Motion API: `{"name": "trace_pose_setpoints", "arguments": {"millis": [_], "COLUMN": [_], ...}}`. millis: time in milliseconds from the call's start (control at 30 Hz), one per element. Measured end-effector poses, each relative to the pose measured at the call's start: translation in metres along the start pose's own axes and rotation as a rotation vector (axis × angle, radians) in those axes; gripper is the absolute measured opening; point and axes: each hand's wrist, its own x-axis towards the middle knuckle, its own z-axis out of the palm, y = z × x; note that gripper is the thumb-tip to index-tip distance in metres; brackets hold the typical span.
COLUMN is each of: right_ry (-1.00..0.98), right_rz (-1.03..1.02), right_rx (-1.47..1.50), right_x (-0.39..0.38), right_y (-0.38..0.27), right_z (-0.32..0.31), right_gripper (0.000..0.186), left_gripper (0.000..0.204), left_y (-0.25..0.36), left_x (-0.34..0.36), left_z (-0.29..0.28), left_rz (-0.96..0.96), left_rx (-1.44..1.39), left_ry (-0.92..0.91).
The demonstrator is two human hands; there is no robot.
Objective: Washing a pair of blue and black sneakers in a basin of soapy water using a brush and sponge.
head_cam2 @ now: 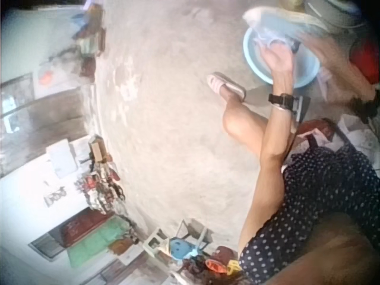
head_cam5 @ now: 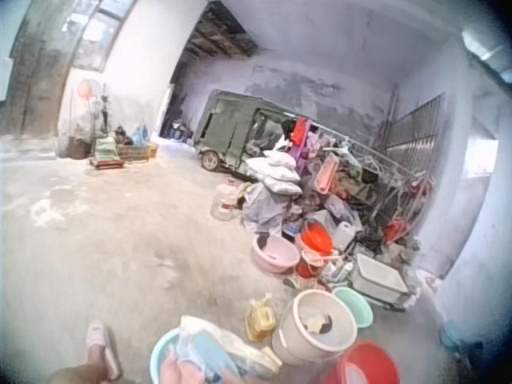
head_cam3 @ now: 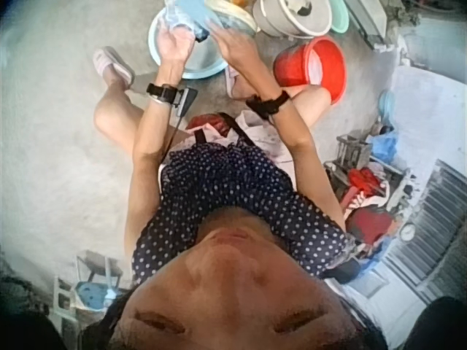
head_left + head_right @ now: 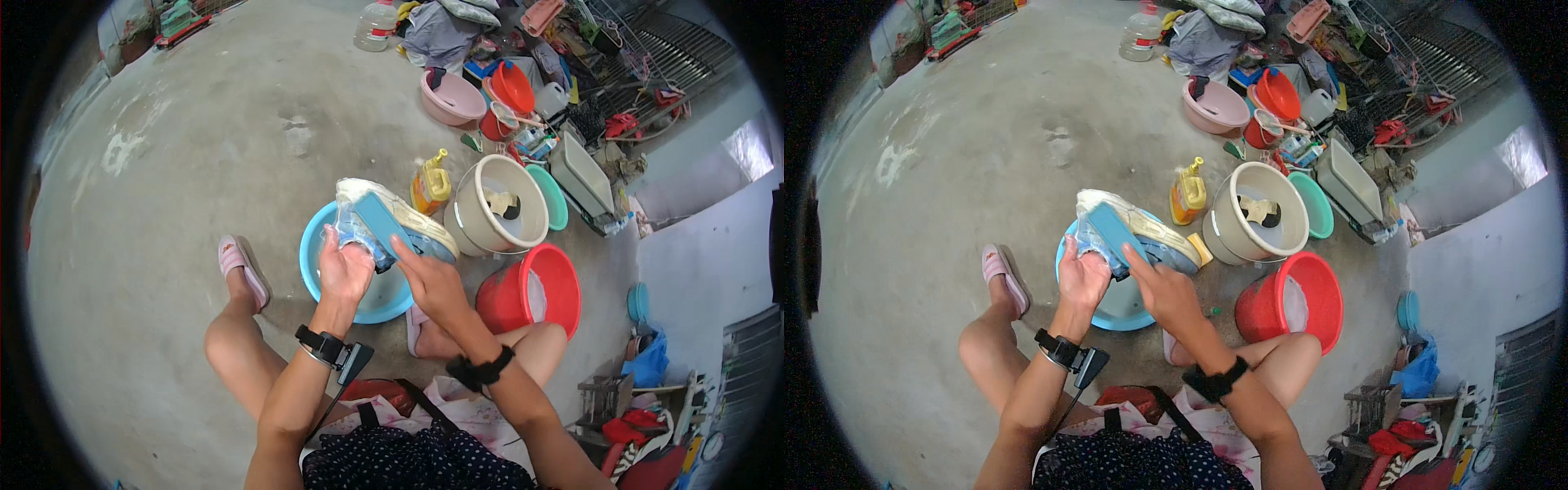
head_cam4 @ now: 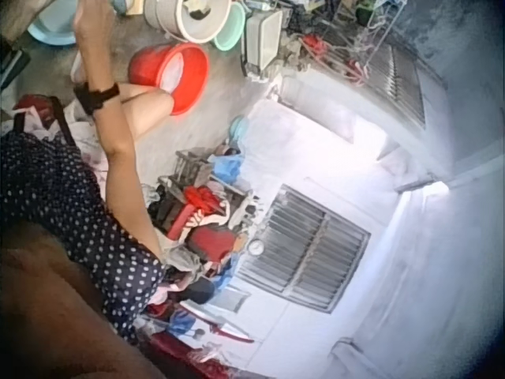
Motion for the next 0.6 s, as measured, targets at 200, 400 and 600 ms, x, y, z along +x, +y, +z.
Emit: {"name": "trace_pose_setpoints", "arguments": {"millis": [200, 400, 600], "right_ry": [0.074, -0.019, -0.006], "right_rz": [-0.002, -0.083, -0.042], "right_rx": [-0.060, -0.101, -0.099], "right_x": [-0.015, 0.011, 0.001], "right_y": [0.051, 0.019, 0.050], "right_z": [-0.018, -0.010, -0.027], "right_gripper": [0.046, 0.046, 0.050], "left_gripper": [0.058, 0.058, 0.056], "left_y": [0.005, 0.002, 0.008], "left_x": [0.006, -0.002, 0.002], "left_z": [-0.003, -0.004, -0.002], "left_rz": [0.028, 0.003, -0.007], "left_rx": [-0.033, -0.050, -0.056], "left_ry": [-0.023, -0.004, -0.026]}}
